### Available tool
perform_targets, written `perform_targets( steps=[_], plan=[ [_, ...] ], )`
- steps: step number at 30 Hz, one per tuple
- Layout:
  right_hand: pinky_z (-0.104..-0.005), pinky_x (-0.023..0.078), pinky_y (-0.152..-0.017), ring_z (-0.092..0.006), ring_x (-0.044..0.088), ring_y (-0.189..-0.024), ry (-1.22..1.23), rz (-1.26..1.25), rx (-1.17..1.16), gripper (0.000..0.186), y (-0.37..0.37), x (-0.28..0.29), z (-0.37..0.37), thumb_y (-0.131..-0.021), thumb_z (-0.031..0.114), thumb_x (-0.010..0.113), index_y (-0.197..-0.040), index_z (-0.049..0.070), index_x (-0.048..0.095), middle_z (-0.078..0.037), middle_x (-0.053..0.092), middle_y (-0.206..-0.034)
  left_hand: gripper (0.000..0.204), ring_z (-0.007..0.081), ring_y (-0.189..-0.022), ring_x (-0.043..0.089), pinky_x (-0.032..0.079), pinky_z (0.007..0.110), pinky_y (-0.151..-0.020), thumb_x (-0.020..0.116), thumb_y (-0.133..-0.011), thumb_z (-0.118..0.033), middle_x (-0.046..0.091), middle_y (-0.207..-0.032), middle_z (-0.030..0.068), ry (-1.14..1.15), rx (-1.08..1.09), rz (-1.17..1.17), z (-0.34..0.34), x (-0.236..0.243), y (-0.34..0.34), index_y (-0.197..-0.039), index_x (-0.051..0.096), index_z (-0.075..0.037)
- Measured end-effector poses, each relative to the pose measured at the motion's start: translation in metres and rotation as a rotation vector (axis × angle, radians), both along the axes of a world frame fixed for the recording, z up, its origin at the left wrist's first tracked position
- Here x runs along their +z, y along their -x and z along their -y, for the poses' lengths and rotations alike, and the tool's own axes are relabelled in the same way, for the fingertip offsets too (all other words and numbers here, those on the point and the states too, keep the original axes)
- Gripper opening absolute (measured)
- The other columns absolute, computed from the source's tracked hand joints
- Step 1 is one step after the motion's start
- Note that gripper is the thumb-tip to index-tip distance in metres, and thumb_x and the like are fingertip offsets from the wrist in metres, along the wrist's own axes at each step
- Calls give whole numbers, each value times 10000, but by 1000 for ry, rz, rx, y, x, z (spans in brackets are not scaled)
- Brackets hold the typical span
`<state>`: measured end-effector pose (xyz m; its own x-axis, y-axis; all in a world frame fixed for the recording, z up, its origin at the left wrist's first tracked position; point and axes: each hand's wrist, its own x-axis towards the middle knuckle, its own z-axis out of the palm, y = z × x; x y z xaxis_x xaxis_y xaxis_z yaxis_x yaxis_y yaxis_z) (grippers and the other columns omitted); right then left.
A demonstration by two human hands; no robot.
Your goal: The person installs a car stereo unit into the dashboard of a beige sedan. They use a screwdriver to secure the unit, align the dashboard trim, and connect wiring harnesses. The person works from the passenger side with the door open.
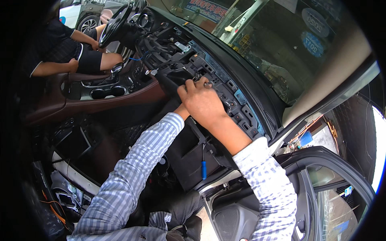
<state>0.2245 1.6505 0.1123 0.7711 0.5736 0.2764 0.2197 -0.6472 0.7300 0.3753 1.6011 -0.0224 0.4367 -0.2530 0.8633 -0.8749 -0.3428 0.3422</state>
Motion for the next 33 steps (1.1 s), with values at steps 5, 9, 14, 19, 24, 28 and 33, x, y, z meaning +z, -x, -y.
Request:
perform_targets(
  steps=[5, 9, 14, 19, 24, 28, 33],
  plan=[
    [-350, 581, -774, -287, 663, -988, -72, 60, 71, 297, -5, -9, -15, -778, 102, 660, -1063, 57, 593, -117, 614, -1045, 208, 233, -1037, 561, 473, 332, -890, 595, -947, -321, 556, -1072, 63, 14, 89, -95, -49, 7, -8, -1065, 620, -152],
    [-507, 574, -799, -334, 666, -992, -135, 154, -94, 312, -12, -34, -2, -865, 301, 663, -1070, 70, 615, -132, 592, -1008, 215, 211, -981, 573, 478, 320, -885, 633, -947, -331, 602, -1038, 41, 162, 34, -175, -15, 2, 0, -1110, 652, -192],
    [-434, 493, -635, -321, 642, -873, -165, 313, -217, 205, -26, -34, -35, -871, 205, 613, -950, 40, 707, -149, 643, -936, 242, 184, -912, 589, 484, 304, -879, 681, -948, -343, 660, -996, 12, 231, 57, -226, -18, 2, -6, -1168, 692, -242],
    [-719, 507, -813, -332, 572, -935, -260, 190, 49, 97, -33, -30, -21, -779, 176, 659, -835, 108, 699, -99, 604, -963, 200, 184, -767, 659, 518, 302, -750, 642, -992, -203, 717, -861, 85, 331, -296, -352, -23, 19, -9, -1151, 683, -89],
    [-382, 540, -696, -272, 659, -867, -141, 225, 47, 219, -31, -7, -25, -811, 167, 665, -1009, 95, 605, -105, 619, -906, 227, 262, -840, 667, 527, 376, -775, 638, -949, -248, 715, -912, 129, 275, -124, -251, -43, 7, -25, -1089, 685, -74],
    [-398, 558, -708, -298, 684, -815, -58, 29, -353, 251, -12, 22, -25, -819, 154, 690, -1041, 88, 591, -122, 644, -949, 259, 325, -898, 674, 534, 435, -795, 636, -915, -283, 714, -952, 164, 364, -234, -234, 8, 11, -7, -1039, 686, -63],
    [-400, 564, -684, -298, 694, -834, 252, -5, 168, 379, -29, 15, -35, -813, 138, 701, -1179, 100, 612, -128, 660, -967, 297, 389, -955, 681, 542, 493, -815, 636, -875, -321, 712, -992, 202, 437, -191, -152, 2, -14, -39, -987, 687, -50]
  ],
)
